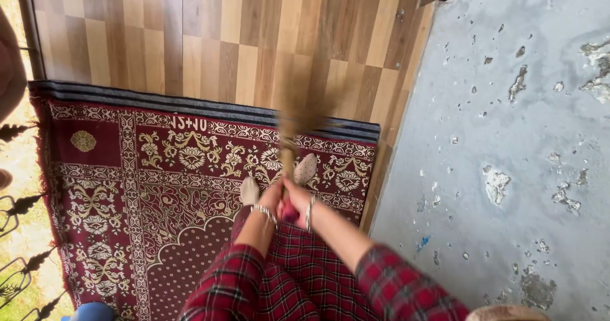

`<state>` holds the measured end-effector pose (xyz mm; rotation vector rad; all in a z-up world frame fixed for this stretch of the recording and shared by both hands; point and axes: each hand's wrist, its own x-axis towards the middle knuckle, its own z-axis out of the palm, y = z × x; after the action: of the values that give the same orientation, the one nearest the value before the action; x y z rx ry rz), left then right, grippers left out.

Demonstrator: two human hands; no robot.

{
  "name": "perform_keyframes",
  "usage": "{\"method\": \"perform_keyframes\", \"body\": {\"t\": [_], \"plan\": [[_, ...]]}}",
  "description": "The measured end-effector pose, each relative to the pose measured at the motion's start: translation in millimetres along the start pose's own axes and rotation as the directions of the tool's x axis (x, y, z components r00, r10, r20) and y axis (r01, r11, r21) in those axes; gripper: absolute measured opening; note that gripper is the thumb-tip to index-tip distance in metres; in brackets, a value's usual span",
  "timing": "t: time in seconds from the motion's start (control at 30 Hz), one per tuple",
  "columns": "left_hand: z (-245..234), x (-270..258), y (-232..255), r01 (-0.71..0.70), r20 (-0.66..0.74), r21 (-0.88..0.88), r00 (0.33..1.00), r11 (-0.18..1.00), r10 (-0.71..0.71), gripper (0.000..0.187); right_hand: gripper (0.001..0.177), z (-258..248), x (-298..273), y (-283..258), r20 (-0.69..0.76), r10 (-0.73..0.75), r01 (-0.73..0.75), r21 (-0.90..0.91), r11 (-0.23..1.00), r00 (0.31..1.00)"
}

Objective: The recorder uses a traditional broom to sweep debris off a rug and tiled floor on a balcony.

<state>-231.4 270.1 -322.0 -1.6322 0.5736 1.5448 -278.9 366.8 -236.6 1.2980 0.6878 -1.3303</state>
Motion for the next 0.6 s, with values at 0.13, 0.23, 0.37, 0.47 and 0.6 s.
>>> {"method": "perform_keyframes", "body": {"t": [0.13, 0.23, 0.37, 0.47, 0.6], "plan": [[46.1, 1.0, 31.5, -0.216, 0.051, 0.084, 0.976, 0.973, 0.212, 0.05, 0.044, -21.0, -10.1, -53.5, 0.137, 0.042, -0.033, -0.069, 0.997, 0.99], [113.5, -23.0, 5.1, -0.212, -0.038, 0.288, 0.972, 0.934, 0.232, 0.058, 0.051, -61.4, -65.6, -52.7, 0.179, -0.222, 0.234, -0.045, 0.971, 0.958], [159.5, 14.8, -94.7, -0.46, 0.115, 0.69, 0.832, 0.559, 0.543, 0.069, 0.043, -122.3, -130.9, -11.7, 0.092, -0.31, 0.284, 0.223, 0.933, 0.946], [179.1, 0.5, -125.7, -0.552, 0.282, 0.617, 0.82, 0.561, 0.497, 0.064, 0.037, -131.7, -156.7, -5.6, -0.025, -0.248, 0.239, 0.379, 0.894, 0.968], [173.3, 32.3, -106.3, -0.508, 0.359, 0.429, 0.855, 0.747, 0.375, 0.052, 0.029, -164.8, -77.6, -13.5, -0.171, -0.203, 0.263, 0.495, 0.828, 0.964]]}}
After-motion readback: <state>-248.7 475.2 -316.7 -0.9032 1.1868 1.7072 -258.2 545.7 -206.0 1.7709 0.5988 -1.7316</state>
